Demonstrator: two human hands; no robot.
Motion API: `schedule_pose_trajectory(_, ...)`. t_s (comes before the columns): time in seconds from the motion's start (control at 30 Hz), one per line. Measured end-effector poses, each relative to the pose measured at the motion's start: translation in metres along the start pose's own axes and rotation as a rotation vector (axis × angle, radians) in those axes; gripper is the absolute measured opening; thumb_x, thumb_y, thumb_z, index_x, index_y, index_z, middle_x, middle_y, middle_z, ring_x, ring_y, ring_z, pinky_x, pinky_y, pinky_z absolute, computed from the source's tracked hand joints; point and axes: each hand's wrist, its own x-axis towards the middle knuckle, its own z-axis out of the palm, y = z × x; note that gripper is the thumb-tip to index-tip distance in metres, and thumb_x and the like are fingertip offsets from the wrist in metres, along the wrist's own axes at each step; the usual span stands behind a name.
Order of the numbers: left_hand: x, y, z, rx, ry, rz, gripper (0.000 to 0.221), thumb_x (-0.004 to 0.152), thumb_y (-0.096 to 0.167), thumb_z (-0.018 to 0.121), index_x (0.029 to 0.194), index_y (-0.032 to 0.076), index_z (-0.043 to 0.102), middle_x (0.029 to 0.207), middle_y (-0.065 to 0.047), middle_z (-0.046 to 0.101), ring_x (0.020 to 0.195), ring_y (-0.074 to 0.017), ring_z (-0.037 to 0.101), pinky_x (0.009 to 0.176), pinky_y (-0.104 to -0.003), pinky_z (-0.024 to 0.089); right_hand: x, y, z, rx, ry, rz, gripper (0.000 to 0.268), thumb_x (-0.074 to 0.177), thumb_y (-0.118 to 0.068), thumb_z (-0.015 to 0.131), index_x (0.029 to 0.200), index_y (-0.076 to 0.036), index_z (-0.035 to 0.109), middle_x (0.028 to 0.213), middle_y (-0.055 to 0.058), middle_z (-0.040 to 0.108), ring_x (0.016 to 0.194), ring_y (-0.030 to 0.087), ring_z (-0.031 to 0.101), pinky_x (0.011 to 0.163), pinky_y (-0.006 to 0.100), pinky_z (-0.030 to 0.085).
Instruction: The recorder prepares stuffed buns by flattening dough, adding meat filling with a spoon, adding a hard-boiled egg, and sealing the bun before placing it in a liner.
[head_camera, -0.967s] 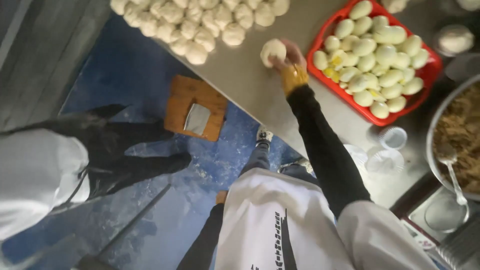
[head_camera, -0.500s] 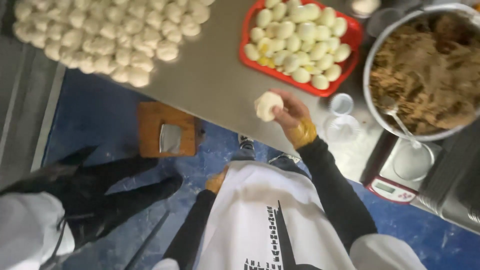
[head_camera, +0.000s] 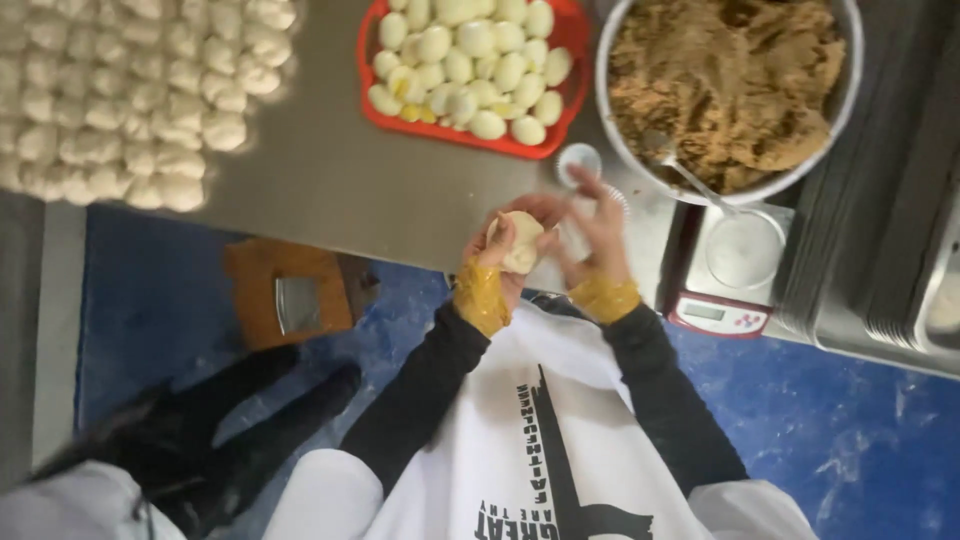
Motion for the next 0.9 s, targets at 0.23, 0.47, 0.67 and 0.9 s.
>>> schedule_pose_trajectory(0.23, -0.007, -0.054, 0.049, 0.098, -0.046, 0.01, 0.073, 0.11, 0.057, 0.042, 0.156, 0.0, 0.043, 0.155, -0.012, 0.051, 0.143, -0.0229, 0.05, 0.123, -0.036, 0.04, 0.019, -0.001, -0.009, -0.174, 0.418, 0.054, 0.019, 0.113, -0.018, 0.053, 0.116, -0.005, 0.067, 0.124, 0.014, 0.066, 0.12, 0.033, 0.06, 0.105, 0.041, 0.046)
schedule_pose_trajectory(0.47, 0.008, -0.07, -0.002, -0.255, 0.095, -0.428, 0.082, 0.1, 0.067, 0.038, 0.157, 0.008, 0.037, 0.154, -0.01, 0.046, 0.138, -0.0275, 0.045, 0.115, -0.045, 0.035, 0.022, 0.052, 0.005, -0.44, 0.397, 0.045, 0.024, 0.105, -0.017, 0.053, 0.121, -0.004, 0.065, 0.116, 0.016, 0.065, 0.111, 0.035, 0.058, 0.097, 0.046, 0.044)
schedule_pose_trajectory(0.67, 0.014, -0.051, 0.016, -0.191, -0.202, -0.158, 0.097, 0.103, 0.075, 0.036, 0.161, -0.003, 0.034, 0.167, -0.013, 0.039, 0.156, -0.0237, 0.037, 0.132, -0.037, 0.025, 0.03, 0.032, -0.011, -0.072, 0.441, 0.293, 0.03, 0.106, -0.031, 0.05, 0.123, -0.008, 0.061, 0.116, 0.01, 0.065, 0.113, 0.031, 0.059, 0.102, 0.043, 0.042)
schedule_pose_trajectory(0.9, 0.017, -0.055, 0.003, -0.393, -0.132, -0.342, 0.09, 0.1, 0.072, 0.034, 0.16, 0.005, 0.031, 0.163, -0.009, 0.038, 0.149, -0.0257, 0.037, 0.125, -0.044, 0.028, 0.024, 0.036, -0.001, -0.07, 0.44, 0.312, 0.032, 0.106, -0.033, 0.046, 0.121, -0.01, 0.063, 0.117, 0.01, 0.062, 0.115, 0.034, 0.051, 0.102, 0.049, 0.033)
